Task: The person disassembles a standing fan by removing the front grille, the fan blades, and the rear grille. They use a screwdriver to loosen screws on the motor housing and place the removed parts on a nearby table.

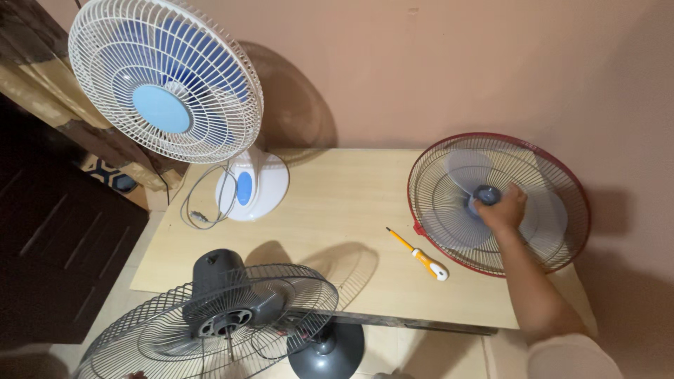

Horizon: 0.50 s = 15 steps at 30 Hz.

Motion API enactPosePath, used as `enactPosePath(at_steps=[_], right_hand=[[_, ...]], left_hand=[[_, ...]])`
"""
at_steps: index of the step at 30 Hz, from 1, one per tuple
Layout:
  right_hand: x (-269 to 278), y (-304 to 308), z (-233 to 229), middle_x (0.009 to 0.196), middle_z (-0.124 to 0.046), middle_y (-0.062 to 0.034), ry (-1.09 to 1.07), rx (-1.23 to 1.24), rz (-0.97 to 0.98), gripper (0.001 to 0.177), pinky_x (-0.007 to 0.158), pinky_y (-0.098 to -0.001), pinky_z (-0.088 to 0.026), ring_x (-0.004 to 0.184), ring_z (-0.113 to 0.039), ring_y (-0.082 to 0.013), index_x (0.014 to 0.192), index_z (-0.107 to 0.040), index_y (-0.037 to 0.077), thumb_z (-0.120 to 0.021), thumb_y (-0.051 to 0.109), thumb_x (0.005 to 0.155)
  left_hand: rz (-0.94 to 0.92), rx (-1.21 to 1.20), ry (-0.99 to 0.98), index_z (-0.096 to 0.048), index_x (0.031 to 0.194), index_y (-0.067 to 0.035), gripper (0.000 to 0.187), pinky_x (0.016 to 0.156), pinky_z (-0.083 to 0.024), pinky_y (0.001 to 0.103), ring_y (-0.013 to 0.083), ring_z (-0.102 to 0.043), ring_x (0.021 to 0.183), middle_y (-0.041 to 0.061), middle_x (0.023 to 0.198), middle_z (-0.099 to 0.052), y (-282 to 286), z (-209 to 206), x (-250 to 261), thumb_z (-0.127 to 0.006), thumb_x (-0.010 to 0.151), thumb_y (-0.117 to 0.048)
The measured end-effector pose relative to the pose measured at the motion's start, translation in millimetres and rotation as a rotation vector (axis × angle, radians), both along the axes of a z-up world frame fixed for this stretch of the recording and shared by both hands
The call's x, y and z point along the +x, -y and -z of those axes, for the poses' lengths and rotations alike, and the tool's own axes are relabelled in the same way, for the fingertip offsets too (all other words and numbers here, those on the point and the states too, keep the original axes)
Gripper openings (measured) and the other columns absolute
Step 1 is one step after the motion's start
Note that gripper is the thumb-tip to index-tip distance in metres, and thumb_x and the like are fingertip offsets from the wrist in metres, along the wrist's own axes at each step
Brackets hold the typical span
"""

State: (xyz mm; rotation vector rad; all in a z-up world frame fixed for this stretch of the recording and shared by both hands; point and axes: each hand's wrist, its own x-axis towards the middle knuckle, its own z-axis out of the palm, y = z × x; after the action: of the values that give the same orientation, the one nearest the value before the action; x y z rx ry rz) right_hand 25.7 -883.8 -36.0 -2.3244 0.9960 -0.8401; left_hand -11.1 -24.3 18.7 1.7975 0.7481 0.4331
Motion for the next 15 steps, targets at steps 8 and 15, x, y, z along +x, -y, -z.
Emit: enactPosePath(at_steps=[8, 15], right_hand=[[-34, -154, -2, 0.111, -0.068, -0.0098, 0.518, 0.666, -0.790, 0.045, 0.088, -0.0304, -0.057, 0.098, -0.069, -0.0156, 0.127, -0.055, -0.002, -0.077, 0.007, 0.089], [-64, -357, -30, 0.142, -0.048, -0.0145, 0.150, 0.664, -0.934, 0.083, 0.092, -0.0372, -0.051, 0.119, -0.057, -0.0204, 0.146, -0.034, 0.000, -0.083, 0.012, 0.081]], left_hand=[[0.129, -0.052, 0.078, -0.063, 0.118, 0.009, 0.029, 0.096, -0.059, 0.040, 0.0269, -0.070, 0.108, 0.026, 0.122, -0.066, -46, 23, -9, -0.059, 0.116, -0.020], [0.125, -0.278, 0.400, -0.068, 0.106, 0.003, 0.017, 0.090, -0.059, 0.033, 0.0215, -0.071, 0.098, 0.016, 0.106, -0.073, -24, 38, -31, -0.066, 0.105, -0.013]])
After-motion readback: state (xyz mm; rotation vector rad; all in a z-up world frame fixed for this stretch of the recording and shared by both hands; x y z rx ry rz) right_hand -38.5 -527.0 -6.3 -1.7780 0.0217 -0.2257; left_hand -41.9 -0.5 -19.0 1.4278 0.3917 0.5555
